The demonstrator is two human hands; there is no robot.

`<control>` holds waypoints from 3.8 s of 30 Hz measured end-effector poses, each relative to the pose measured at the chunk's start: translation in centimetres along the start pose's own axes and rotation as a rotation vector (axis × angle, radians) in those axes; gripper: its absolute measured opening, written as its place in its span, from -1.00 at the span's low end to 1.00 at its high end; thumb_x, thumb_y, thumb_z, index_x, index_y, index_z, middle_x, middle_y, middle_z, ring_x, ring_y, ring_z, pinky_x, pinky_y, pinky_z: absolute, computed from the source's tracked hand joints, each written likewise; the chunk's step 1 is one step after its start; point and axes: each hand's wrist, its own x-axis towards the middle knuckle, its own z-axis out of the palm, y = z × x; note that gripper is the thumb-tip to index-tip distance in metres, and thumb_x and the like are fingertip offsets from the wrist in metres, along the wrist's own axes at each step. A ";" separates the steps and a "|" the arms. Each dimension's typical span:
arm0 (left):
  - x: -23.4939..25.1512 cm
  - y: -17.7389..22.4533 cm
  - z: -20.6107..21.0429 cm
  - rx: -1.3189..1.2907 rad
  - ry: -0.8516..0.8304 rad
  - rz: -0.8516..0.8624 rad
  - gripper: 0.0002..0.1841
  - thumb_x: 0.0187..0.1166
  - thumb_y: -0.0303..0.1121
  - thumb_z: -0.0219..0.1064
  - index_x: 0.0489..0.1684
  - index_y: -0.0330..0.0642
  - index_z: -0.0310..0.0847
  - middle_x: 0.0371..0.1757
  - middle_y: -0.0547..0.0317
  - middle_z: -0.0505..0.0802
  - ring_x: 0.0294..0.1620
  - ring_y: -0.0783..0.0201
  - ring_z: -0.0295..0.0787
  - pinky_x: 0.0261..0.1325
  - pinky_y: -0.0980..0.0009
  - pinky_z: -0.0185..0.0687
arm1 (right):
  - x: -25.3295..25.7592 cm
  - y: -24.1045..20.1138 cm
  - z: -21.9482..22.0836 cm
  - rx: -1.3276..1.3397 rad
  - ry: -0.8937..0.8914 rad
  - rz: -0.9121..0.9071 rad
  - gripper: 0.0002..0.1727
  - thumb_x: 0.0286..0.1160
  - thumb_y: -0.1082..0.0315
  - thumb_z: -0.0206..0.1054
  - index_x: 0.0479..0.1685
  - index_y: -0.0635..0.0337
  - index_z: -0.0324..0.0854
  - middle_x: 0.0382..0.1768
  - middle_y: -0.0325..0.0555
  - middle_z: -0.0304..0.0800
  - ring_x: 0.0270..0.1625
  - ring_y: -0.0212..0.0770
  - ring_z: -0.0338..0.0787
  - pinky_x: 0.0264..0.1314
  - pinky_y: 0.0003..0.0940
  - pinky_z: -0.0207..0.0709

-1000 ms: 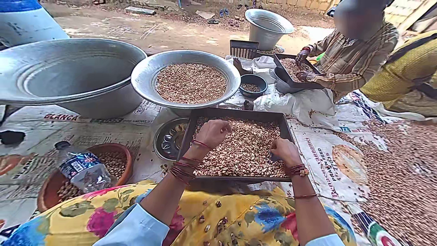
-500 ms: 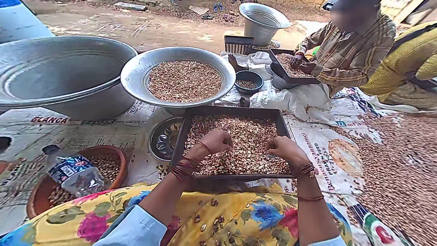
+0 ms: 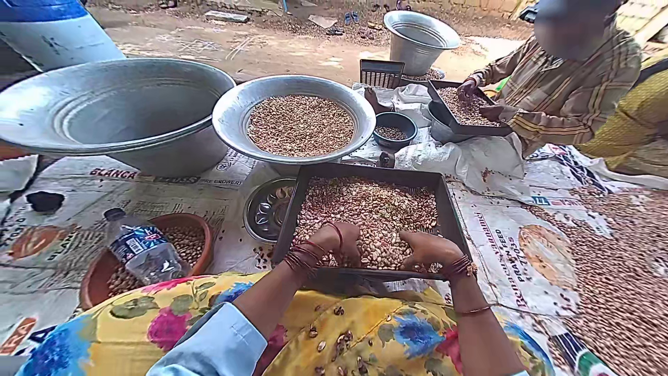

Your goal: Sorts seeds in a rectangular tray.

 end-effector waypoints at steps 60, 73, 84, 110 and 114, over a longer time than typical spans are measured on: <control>-1.7 -6.1 -4.3 -0.070 0.538 -0.249 -0.61 0.57 -0.23 0.45 0.29 -0.22 0.72 0.23 -0.27 0.82 0.33 -0.28 0.73 0.37 -0.32 0.50 | -3.0 -1.5 -1.6 0.047 0.392 0.346 -0.44 0.52 0.19 0.46 0.50 0.10 0.52 0.23 0.22 0.78 0.32 0.27 0.76 0.30 0.31 0.54; 1.4 0.2 1.1 -0.852 0.349 0.124 -0.29 0.44 -0.66 0.31 0.68 -0.45 0.13 0.46 -0.31 0.59 0.39 0.00 0.62 0.42 0.06 0.53 | 0.7 -4.0 1.2 0.592 0.420 -0.204 0.10 0.28 0.39 0.58 0.85 0.44 -0.07 0.66 0.40 0.35 0.69 0.09 0.43 0.74 -0.03 0.26; -3.9 -2.1 -3.4 -1.149 0.689 0.621 -0.45 0.45 -0.82 0.04 0.38 -0.18 0.58 0.03 0.13 0.86 -0.17 0.37 0.84 -0.21 0.50 0.79 | -2.9 -2.5 -0.9 0.525 0.959 -0.575 -0.59 0.54 0.58 0.02 0.03 0.08 0.80 0.17 -0.19 0.80 0.04 -0.36 0.82 0.03 -0.34 0.74; -3.6 -1.6 -4.0 -0.143 0.676 -0.078 -0.72 0.74 -0.41 0.15 0.18 -0.12 0.79 0.14 -0.14 0.87 0.26 -0.19 0.78 0.31 -0.25 0.55 | -0.3 -2.9 -1.6 0.090 0.753 0.138 -0.71 0.67 0.25 0.26 0.20 0.02 0.81 0.14 -0.01 0.89 0.25 0.06 0.82 0.26 0.19 0.54; -3.4 -3.1 -3.7 0.042 0.299 -0.380 -0.58 0.54 -0.14 0.48 0.17 -0.32 0.75 0.29 -0.32 0.78 0.42 -0.32 0.65 0.38 -0.35 0.46 | -1.7 -1.5 -1.7 0.080 0.587 0.346 -0.56 0.61 0.18 0.35 0.44 0.01 0.65 0.28 0.08 0.80 0.35 0.15 0.76 0.30 0.26 0.52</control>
